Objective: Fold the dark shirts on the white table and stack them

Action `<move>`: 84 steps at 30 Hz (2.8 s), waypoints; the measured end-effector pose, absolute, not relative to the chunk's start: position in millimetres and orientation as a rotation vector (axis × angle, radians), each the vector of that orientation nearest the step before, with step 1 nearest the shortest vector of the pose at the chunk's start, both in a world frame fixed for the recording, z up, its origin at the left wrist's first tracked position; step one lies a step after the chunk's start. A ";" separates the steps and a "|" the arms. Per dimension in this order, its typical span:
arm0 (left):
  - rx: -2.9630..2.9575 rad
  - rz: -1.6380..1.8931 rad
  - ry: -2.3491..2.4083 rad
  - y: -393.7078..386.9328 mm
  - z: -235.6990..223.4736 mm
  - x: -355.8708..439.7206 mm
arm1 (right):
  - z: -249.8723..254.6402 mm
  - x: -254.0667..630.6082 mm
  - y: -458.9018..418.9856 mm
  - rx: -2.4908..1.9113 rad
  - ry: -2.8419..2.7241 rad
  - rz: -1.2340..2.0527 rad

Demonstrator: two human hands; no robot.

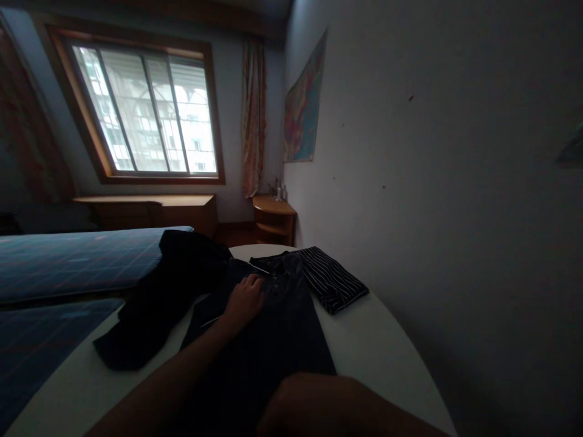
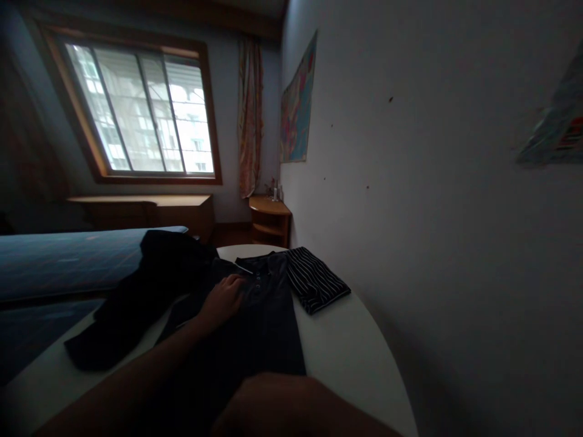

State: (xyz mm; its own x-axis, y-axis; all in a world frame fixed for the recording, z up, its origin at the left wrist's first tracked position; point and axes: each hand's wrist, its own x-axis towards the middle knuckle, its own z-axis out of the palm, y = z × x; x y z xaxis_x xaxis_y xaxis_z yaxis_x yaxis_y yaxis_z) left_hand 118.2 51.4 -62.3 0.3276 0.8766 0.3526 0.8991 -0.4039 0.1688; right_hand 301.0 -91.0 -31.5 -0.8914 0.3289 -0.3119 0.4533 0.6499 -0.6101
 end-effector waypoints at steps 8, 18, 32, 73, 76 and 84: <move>-2.111 -0.379 -2.019 35.9 -54.3 43.6 | -41.8 292.5 -64.8 0.574 3.172 -0.769; -2.198 -0.500 -2.162 29.6 -84.1 1.4 | -58.7 297.5 -55.3 0.444 3.082 -0.858; -2.170 -1.123 -2.154 29.9 -85.4 9.7 | -43.6 261.8 27.8 1.631 3.264 -0.732; -2.401 -1.136 -2.069 4.3 -50.5 49.4 | -35.8 151.2 198.8 2.531 2.718 -1.059; -2.459 -1.189 -2.038 2.2 -49.5 55.3 | -40.9 159.5 200.1 2.555 2.663 -1.073; -2.420 -0.577 -2.006 -5.8 -55.2 60.7 | -64.7 171.2 196.7 2.620 2.582 -1.108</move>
